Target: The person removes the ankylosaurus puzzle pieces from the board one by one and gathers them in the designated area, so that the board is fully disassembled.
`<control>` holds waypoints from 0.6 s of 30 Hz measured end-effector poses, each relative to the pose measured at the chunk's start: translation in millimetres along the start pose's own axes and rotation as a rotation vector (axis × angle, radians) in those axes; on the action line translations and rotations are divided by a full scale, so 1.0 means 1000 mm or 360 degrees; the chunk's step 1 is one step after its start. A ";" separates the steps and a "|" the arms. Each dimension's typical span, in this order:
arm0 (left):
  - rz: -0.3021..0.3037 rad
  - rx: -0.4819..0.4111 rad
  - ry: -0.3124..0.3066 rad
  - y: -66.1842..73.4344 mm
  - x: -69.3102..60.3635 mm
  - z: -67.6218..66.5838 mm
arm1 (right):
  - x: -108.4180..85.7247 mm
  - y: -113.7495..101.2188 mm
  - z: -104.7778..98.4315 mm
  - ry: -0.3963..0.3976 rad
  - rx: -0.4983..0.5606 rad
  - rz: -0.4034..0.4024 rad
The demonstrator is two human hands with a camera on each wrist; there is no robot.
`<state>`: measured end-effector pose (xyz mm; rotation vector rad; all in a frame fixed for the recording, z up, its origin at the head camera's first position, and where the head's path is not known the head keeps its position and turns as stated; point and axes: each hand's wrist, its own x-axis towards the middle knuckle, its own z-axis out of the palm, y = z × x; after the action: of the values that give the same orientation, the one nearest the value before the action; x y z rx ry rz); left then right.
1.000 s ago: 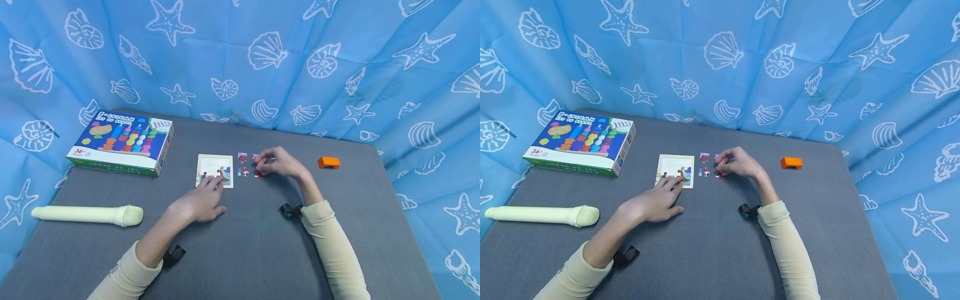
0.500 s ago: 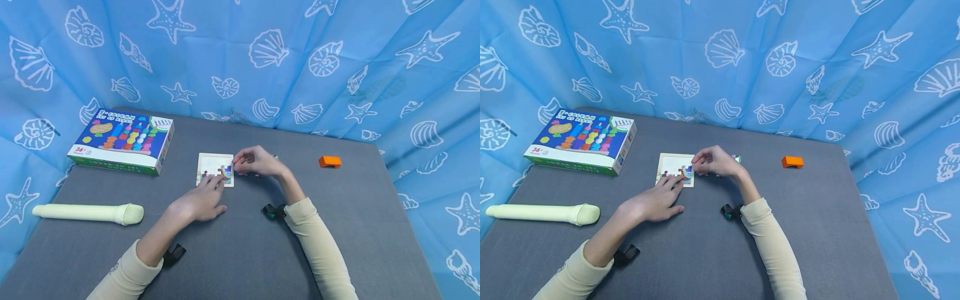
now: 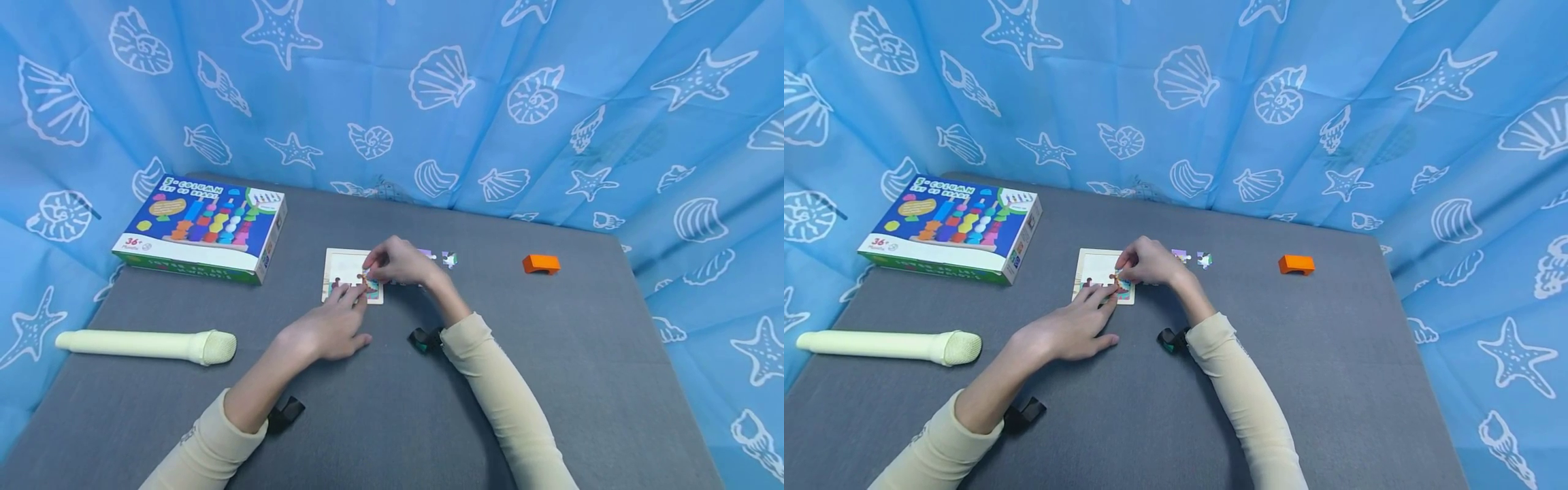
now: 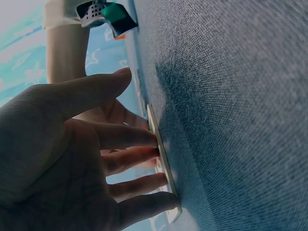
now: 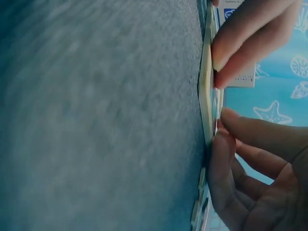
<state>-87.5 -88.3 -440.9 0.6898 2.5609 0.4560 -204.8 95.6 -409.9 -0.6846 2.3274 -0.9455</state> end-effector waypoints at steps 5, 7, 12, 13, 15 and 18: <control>-0.0014 0.0019 -0.0001 0.003 -0.001 -0.002 | 0.001 -0.004 0.001 0.0041 -0.0082 0.0008; -0.0020 -0.0006 0.0005 0.005 -0.003 -0.003 | 0.000 -0.005 0.001 0.0066 -0.0091 -0.0009; -0.0047 -0.0025 -0.0023 0.021 -0.016 -0.023 | -0.005 -0.004 -0.001 0.0091 -0.0082 -0.0070; -0.0051 -0.0015 -0.0032 0.025 -0.019 -0.027 | -0.006 -0.004 -0.001 0.0093 -0.0072 -0.0081; -0.0057 -0.0002 -0.0036 0.028 -0.022 -0.030 | -0.008 -0.002 0.000 0.0096 -0.0052 -0.0100; -0.0069 0.0013 -0.0044 0.029 -0.025 -0.032 | -0.010 0.001 0.000 0.0097 0.0003 -0.0127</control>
<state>-72.8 -84.0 -393.1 0.6381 2.5480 0.4188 -197.5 102.8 -407.8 -0.7633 2.3674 -1.0168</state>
